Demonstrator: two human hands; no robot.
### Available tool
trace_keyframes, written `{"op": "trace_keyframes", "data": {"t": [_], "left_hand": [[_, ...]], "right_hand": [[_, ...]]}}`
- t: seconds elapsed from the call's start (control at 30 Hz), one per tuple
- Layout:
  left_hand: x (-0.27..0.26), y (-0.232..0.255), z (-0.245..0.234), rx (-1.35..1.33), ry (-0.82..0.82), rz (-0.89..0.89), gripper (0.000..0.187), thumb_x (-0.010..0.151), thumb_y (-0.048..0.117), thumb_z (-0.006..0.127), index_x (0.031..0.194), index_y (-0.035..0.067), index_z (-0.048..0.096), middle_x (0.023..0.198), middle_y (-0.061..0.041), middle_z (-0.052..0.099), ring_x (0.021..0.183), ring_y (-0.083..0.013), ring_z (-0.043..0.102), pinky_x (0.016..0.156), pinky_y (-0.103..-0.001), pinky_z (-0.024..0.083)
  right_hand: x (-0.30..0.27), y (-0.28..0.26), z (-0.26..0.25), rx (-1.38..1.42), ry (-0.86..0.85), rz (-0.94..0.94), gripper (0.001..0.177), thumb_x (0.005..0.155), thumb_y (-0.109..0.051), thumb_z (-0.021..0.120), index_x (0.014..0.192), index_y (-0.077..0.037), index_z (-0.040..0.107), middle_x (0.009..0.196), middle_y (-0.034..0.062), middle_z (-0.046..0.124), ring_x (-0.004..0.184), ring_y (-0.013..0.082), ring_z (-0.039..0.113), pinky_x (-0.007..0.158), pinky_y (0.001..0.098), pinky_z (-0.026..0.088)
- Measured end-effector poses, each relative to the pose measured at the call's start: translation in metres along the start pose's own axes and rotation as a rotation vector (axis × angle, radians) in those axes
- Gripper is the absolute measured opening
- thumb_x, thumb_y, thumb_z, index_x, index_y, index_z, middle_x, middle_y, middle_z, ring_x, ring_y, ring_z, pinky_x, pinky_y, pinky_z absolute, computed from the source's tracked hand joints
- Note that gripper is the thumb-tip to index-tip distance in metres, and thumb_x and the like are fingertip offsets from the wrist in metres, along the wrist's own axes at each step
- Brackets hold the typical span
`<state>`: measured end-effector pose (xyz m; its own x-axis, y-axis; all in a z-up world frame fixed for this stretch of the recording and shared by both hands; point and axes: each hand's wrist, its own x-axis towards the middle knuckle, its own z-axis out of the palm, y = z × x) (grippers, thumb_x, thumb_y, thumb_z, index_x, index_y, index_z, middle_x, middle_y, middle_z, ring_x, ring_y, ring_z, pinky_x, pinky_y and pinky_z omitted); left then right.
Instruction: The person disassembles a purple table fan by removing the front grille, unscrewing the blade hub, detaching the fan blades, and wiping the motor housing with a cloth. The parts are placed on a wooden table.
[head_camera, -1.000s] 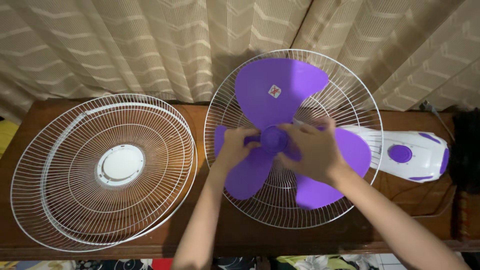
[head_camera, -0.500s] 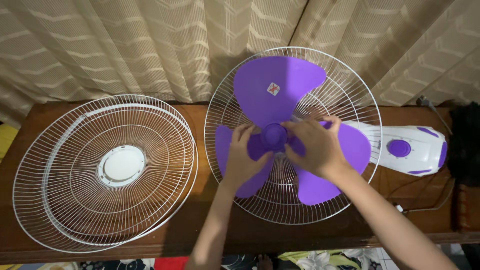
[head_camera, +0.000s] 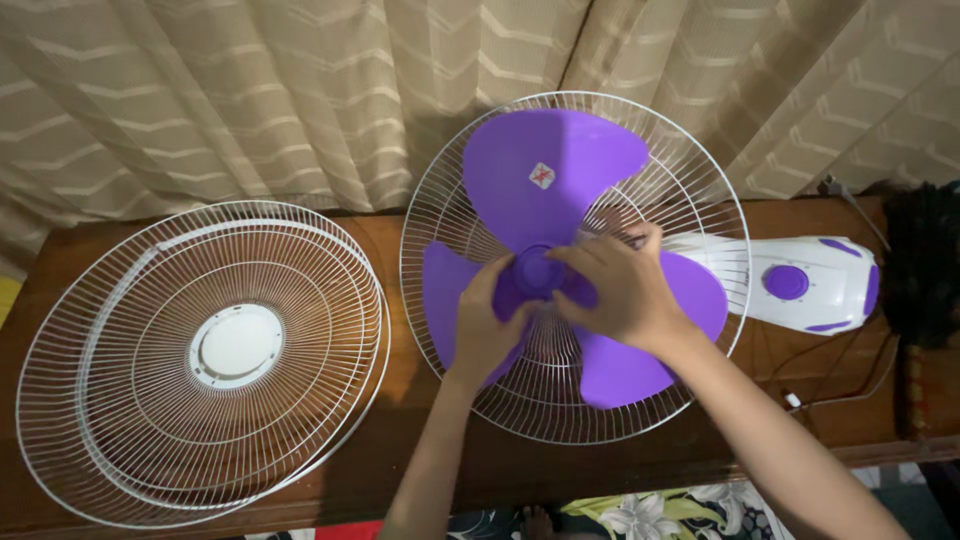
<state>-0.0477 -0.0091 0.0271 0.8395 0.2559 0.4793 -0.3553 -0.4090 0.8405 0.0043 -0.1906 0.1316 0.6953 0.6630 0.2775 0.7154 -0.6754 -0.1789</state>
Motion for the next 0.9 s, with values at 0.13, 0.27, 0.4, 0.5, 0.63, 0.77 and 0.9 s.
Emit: {"op": "trace_keyframes", "data": {"t": [0.13, 0.27, 0.4, 0.5, 0.63, 0.77, 0.9], "left_hand": [[0.002, -0.001, 0.0, -0.012, 0.01, 0.0, 0.06, 0.076, 0.009, 0.086, 0.13, 0.001, 0.061, 0.121, -0.019, 0.071, 0.111, -0.0333, 0.071, 0.098, -0.04, 0.056], [-0.001, -0.001, 0.001, -0.004, 0.03, -0.009, 0.059, 0.075, 0.01, 0.084, 0.129, 0.0, 0.063, 0.119, -0.019, 0.072, 0.11, -0.0328, 0.072, 0.097, -0.04, 0.056], [0.0, -0.003, -0.002, 0.059, 0.038, 0.03, 0.059, 0.074, 0.016, 0.088, 0.126, 0.001, 0.064, 0.116, -0.018, 0.073, 0.107, -0.0329, 0.072, 0.095, -0.041, 0.056], [-0.003, -0.005, -0.002, 0.098, 0.022, -0.012, 0.06, 0.074, 0.019, 0.088, 0.127, 0.003, 0.065, 0.115, -0.017, 0.073, 0.106, -0.0318, 0.072, 0.097, -0.042, 0.053], [-0.006, -0.011, 0.003, 0.17, 0.003, -0.03, 0.06, 0.077, 0.023, 0.086, 0.129, 0.004, 0.063, 0.118, -0.014, 0.073, 0.11, -0.0307, 0.069, 0.105, -0.049, 0.04], [-0.009, -0.014, 0.005, 0.176, 0.001, -0.068, 0.058, 0.082, 0.027, 0.082, 0.132, 0.007, 0.062, 0.12, -0.011, 0.073, 0.112, -0.0273, 0.069, 0.11, -0.05, 0.037], [-0.008, -0.014, 0.004, 0.189, -0.007, -0.049, 0.055, 0.084, 0.026, 0.08, 0.133, 0.008, 0.062, 0.123, -0.011, 0.072, 0.114, -0.0274, 0.068, 0.11, -0.052, 0.035]], "right_hand": [[0.008, 0.005, 0.004, -0.008, 0.115, -0.211, 0.055, 0.078, -0.033, 0.077, 0.13, -0.017, 0.067, 0.123, 0.004, 0.066, 0.12, 0.0207, 0.058, 0.102, 0.0491, 0.024], [0.01, 0.003, 0.012, -0.092, 0.108, -0.26, 0.056, 0.073, -0.032, 0.08, 0.126, -0.016, 0.068, 0.129, 0.0043, 0.065, 0.123, 0.0216, 0.057, 0.1, 0.0503, 0.024], [0.004, 0.004, 0.005, -0.12, 0.031, -0.057, 0.039, 0.07, -0.04, 0.085, 0.099, -0.02, 0.068, 0.123, -0.0027, 0.067, 0.121, 0.015, 0.058, 0.111, 0.0497, 0.026], [0.004, 0.006, 0.002, -0.104, 0.022, 0.0, 0.042, 0.071, -0.037, 0.084, 0.107, -0.02, 0.069, 0.128, -0.0045, 0.067, 0.121, 0.0115, 0.059, 0.114, 0.0489, 0.027], [0.006, 0.003, 0.01, -0.109, 0.077, -0.158, 0.067, 0.065, -0.032, 0.082, 0.128, -0.016, 0.067, 0.133, 0.0035, 0.064, 0.13, 0.0214, 0.052, 0.108, 0.0548, 0.022], [0.007, -0.005, 0.013, -0.187, 0.144, -0.255, 0.065, 0.066, -0.035, 0.08, 0.127, -0.016, 0.068, 0.136, 0.0035, 0.064, 0.133, 0.0205, 0.052, 0.107, 0.0551, 0.024], [0.005, -0.007, 0.002, -0.213, 0.007, -0.031, 0.053, 0.067, -0.049, 0.085, 0.105, -0.015, 0.072, 0.123, 0.0008, 0.066, 0.118, 0.0189, 0.055, 0.101, 0.0536, 0.027]]}}
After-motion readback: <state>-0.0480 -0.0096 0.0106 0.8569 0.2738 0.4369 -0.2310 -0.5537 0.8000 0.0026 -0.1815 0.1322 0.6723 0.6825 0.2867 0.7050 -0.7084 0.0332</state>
